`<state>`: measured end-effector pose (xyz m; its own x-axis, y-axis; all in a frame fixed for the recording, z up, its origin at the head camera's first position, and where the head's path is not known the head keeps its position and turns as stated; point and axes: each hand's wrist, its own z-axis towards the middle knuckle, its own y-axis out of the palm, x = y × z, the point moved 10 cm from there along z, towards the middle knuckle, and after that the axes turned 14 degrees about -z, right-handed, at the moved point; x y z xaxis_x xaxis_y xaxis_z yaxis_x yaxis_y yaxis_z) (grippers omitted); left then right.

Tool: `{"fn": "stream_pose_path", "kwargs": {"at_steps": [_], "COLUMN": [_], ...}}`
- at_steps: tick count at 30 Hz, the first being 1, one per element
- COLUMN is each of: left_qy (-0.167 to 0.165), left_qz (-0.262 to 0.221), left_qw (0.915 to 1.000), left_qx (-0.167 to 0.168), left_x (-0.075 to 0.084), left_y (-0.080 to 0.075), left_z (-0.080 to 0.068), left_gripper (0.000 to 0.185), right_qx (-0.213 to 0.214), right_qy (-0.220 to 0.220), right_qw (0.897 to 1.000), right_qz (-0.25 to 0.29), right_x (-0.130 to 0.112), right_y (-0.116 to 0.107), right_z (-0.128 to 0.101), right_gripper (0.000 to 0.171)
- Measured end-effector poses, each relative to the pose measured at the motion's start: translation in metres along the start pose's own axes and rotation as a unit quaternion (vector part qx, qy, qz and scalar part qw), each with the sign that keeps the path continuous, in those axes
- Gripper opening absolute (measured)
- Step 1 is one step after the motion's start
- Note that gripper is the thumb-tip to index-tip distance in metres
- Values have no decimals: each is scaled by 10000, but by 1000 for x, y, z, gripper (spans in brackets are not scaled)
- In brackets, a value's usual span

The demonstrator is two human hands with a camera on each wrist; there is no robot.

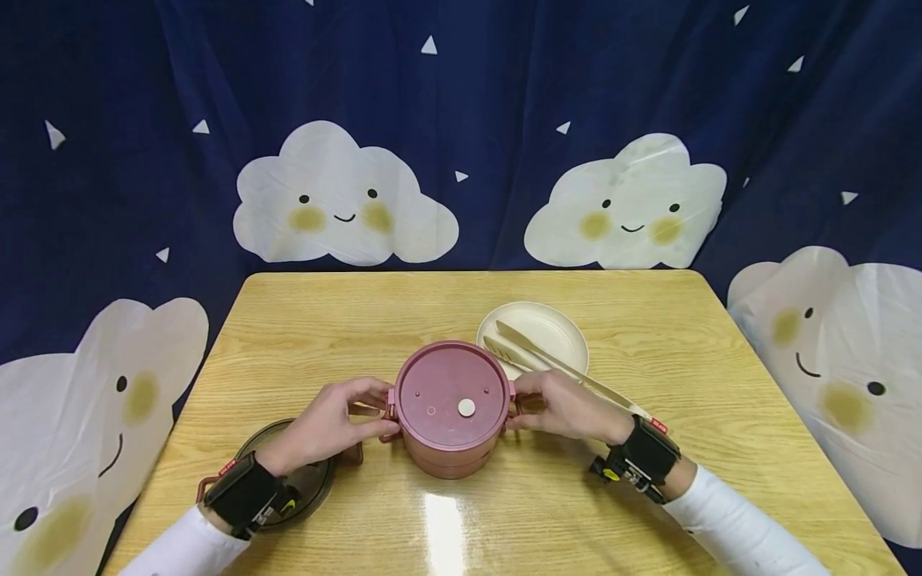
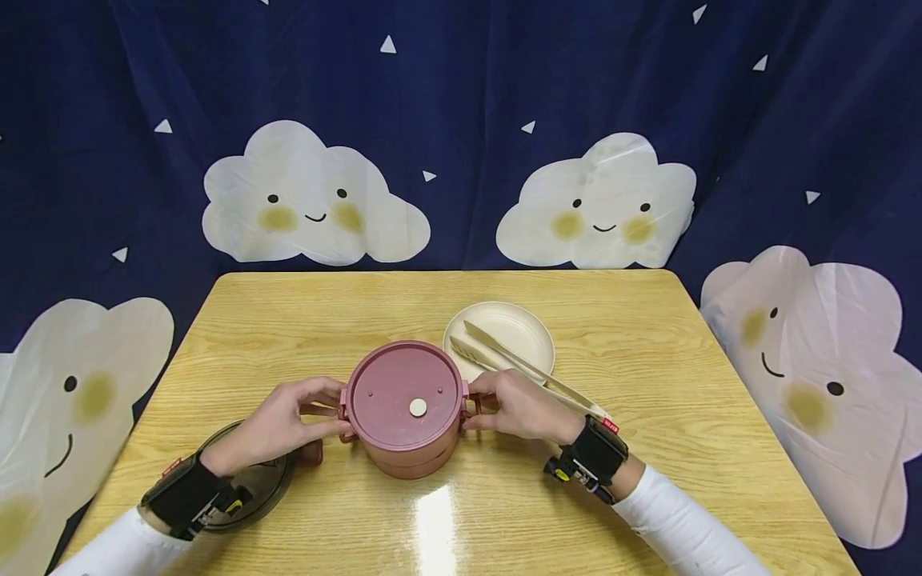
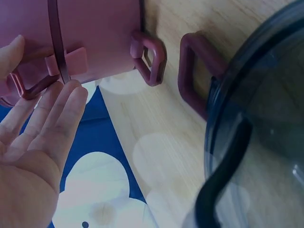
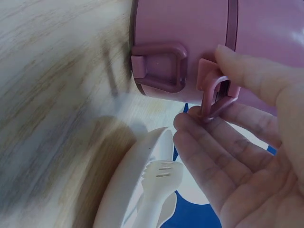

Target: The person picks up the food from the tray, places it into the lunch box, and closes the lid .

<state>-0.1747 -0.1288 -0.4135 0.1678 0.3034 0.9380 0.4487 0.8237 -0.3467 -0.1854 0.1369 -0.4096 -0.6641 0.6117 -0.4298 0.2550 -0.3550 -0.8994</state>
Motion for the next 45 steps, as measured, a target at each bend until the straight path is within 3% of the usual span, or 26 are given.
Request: {"fn": "stream_pose_path", "kwargs": {"at_steps": [6, 19, 33, 45], "left_qy": [-101, 75, 183, 143], "left_qz": [410, 1133, 1293, 1151], "left_qw": [9991, 9934, 9909, 9927], "left_qx": [24, -150, -323, -343], "left_x": [3, 3, -5, -6], "left_y": [-4, -2, 8, 8], "left_z": [-1, 0, 7, 7], "left_gripper": [33, 31, 25, 21], "right_qx": [73, 56, -155, 238], "right_qy": [-58, 189, 502, 296], "right_qw": [9997, 9997, 9967, 9992], "right_qz": [-209, -124, 617, -89], "right_x": [-2, 4, 12, 4], "right_y": [-2, 2, 9, 7], "right_z": [-1, -2, -2, -5], "right_gripper": [26, 28, 25, 26]}}
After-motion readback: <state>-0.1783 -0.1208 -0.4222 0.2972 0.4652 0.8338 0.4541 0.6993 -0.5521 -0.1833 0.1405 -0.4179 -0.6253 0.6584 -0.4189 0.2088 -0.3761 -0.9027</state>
